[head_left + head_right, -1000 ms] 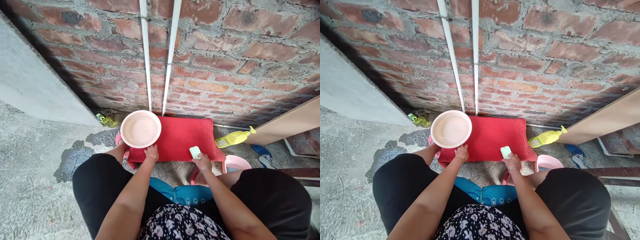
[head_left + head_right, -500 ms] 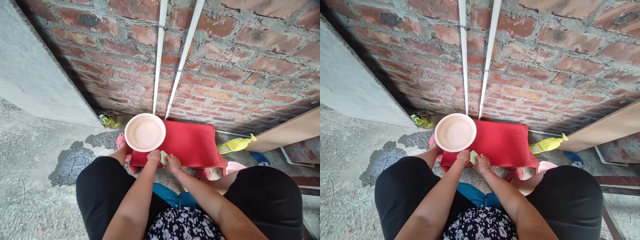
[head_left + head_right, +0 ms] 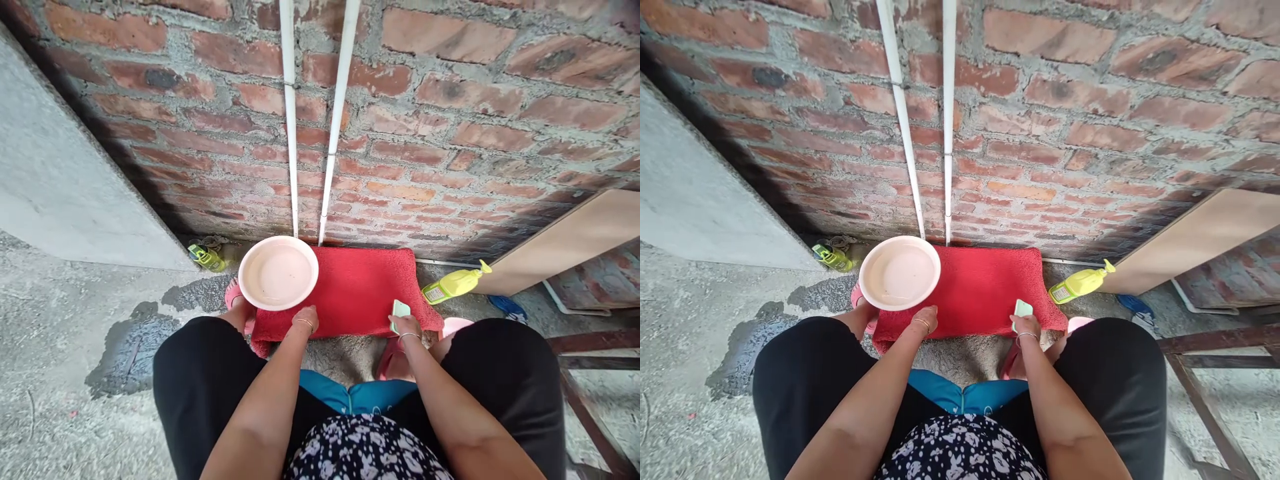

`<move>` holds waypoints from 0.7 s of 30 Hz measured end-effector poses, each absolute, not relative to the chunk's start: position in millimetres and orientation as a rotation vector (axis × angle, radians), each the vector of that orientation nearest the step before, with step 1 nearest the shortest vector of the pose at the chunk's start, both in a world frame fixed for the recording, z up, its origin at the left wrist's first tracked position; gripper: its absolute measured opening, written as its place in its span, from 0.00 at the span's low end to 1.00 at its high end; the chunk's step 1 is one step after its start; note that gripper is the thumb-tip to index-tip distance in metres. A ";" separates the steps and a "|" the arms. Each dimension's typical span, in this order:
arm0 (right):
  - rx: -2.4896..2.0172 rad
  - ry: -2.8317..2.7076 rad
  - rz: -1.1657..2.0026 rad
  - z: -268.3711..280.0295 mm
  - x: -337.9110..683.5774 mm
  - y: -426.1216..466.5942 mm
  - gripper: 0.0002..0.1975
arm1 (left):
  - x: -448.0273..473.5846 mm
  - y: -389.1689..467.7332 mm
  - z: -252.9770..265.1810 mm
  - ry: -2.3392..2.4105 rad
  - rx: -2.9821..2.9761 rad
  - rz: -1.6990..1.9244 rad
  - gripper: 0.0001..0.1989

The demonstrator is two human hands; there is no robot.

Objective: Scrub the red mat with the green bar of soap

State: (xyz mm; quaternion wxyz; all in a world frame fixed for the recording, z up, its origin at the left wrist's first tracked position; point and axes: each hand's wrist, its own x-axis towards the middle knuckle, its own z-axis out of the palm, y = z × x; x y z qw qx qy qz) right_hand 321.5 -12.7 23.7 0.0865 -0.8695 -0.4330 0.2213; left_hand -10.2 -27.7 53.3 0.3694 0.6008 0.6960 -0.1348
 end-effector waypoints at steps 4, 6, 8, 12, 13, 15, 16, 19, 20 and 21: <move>-2.467 -1.494 0.778 32.6 264.1 0.8 0.18 | -0.6 -32.5 54.7 1.814 1.535 -0.440 0.26; -2.297 -1.756 0.755 37.6 225.6 2.3 0.20 | 5.7 -37.3 55.2 1.834 1.524 -0.490 0.29; -2.131 -1.968 0.759 41.3 191.1 1.7 0.20 | 12.1 -42.7 55.7 1.841 1.509 -0.546 0.31; -1.863 -2.304 0.787 43.5 152.6 5.2 0.20 | 22.1 -51.3 55.4 1.816 1.470 -0.674 0.39; -1.825 -2.370 0.777 42.6 151.4 8.0 0.19 | 23.8 -52.4 54.7 1.811 1.465 -0.699 0.40; -1.837 -2.400 0.748 38.9 160.3 15.3 0.19 | 26.4 -53.4 52.0 1.807 1.469 -0.728 0.40; -1.877 -2.361 0.741 36.0 170.2 19.4 0.19 | 27.5 -53.5 50.0 1.811 1.478 -0.735 0.39; -2.055 -2.083 0.753 24.4 217.6 29.1 0.19 | 31.4 -52.9 42.1 1.835 1.521 -0.768 0.36; -2.121 -1.959 0.750 20.4 237.4 30.5 0.19 | 32.9 -52.5 39.2 1.846 1.542 -0.780 0.36; -2.187 -1.830 0.739 16.8 258.1 30.6 0.19 | 34.6 -52.0 36.7 1.859 1.563 -0.792 0.36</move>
